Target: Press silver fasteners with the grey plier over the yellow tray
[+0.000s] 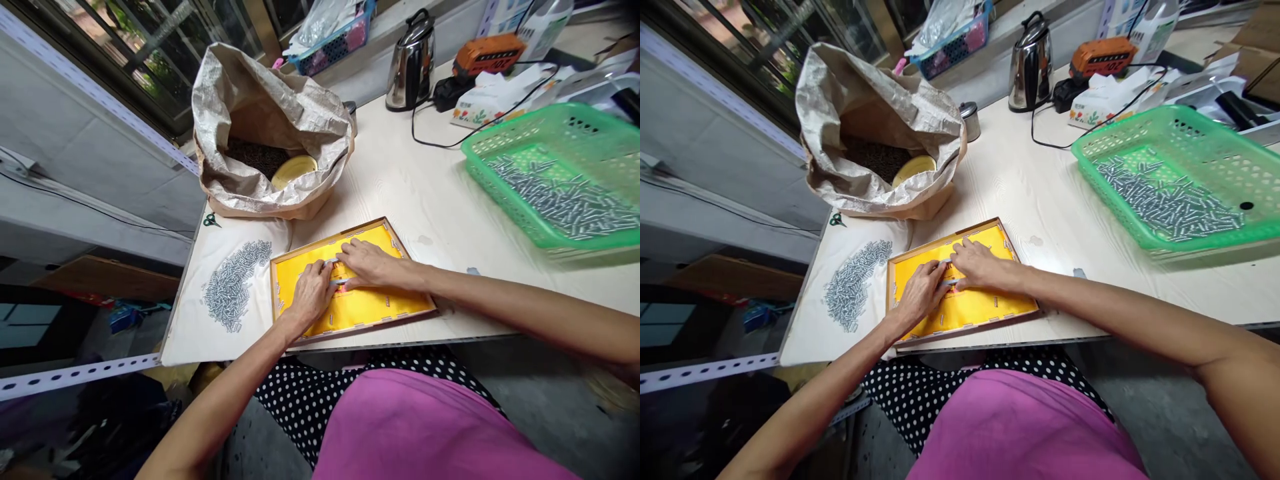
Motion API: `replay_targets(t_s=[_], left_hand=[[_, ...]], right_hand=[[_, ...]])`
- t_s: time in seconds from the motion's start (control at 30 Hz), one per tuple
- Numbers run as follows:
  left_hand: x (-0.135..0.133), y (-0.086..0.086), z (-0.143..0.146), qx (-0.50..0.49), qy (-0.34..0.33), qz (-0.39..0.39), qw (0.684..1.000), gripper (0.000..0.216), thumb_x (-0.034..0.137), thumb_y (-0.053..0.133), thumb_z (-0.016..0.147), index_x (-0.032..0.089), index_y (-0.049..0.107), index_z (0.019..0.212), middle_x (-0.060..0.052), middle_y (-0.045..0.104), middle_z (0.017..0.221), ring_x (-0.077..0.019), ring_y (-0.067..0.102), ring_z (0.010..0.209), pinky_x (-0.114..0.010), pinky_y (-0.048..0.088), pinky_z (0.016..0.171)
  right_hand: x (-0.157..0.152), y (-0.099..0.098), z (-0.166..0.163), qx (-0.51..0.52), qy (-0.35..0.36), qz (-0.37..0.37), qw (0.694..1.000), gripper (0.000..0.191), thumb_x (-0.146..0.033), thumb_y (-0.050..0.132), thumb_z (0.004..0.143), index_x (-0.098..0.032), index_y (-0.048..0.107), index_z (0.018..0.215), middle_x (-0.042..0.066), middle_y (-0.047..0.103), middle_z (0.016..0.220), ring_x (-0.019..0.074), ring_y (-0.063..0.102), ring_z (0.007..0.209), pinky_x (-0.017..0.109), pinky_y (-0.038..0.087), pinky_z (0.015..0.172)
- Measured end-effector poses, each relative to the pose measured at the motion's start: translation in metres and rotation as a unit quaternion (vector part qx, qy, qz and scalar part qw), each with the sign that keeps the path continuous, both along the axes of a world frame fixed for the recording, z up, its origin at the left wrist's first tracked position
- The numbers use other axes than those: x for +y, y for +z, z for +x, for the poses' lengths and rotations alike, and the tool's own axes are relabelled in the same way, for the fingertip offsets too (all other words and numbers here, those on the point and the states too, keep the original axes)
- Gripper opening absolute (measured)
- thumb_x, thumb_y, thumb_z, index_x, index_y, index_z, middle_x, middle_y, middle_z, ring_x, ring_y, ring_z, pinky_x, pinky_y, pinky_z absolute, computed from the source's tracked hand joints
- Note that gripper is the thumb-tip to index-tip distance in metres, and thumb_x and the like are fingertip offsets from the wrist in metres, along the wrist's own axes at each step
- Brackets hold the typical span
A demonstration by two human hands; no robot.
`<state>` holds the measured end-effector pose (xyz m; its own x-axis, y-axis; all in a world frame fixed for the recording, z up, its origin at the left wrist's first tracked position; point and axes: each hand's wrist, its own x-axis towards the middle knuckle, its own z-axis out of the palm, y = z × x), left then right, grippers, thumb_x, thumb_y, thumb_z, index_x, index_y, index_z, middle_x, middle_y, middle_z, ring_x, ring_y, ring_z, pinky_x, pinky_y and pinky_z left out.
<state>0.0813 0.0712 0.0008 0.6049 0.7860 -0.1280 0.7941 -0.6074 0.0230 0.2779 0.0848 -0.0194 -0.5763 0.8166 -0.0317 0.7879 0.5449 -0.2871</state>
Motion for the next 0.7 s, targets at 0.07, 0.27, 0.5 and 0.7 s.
replay_targets(t_s=[0.07,0.27,0.5,0.7], left_hand=[[-0.011,-0.003,-0.001,-0.035,-0.019,0.022,0.999,0.033,0.019,0.052,0.096,0.021,0.056,0.129,-0.013,0.054,0.14,-0.0275,0.052,0.127,-0.046,0.048,0.104],[-0.044,-0.013,0.008,-0.07,-0.035,-0.034,0.996,0.023,0.021,0.042,0.101,0.019,0.064,0.107,-0.011,0.063,0.122,-0.0238,0.058,0.11,-0.04,0.053,0.095],[-0.041,-0.005,-0.019,-0.161,0.01,0.016,0.987,0.025,0.021,0.046,0.1,0.019,0.065,0.117,-0.011,0.062,0.123,-0.0219,0.058,0.112,-0.036,0.052,0.097],[0.016,0.016,-0.13,-0.01,0.272,0.183,0.945,0.03,0.018,0.042,0.097,0.017,0.072,0.099,-0.013,0.064,0.102,-0.0293,0.053,0.103,-0.039,0.049,0.078]], right_hand=[[0.007,0.002,0.008,-0.001,0.021,-0.008,1.0,0.058,-0.057,0.07,0.084,-0.009,0.064,0.116,0.018,0.063,0.112,0.0308,0.054,0.103,0.037,0.042,0.081],[0.021,-0.007,0.009,-0.004,-0.011,0.069,0.998,0.02,-0.018,0.049,0.097,-0.015,0.068,0.098,0.012,0.067,0.098,0.0235,0.055,0.092,0.033,0.037,0.077],[0.025,-0.024,0.011,0.017,-0.032,0.113,0.993,0.018,-0.013,0.049,0.096,-0.016,0.066,0.097,0.011,0.065,0.098,0.0246,0.052,0.094,0.033,0.035,0.076],[0.019,-0.023,0.009,0.018,-0.041,0.098,0.994,0.019,-0.011,0.046,0.096,-0.017,0.063,0.092,0.011,0.062,0.096,0.0236,0.049,0.091,0.031,0.034,0.07]])
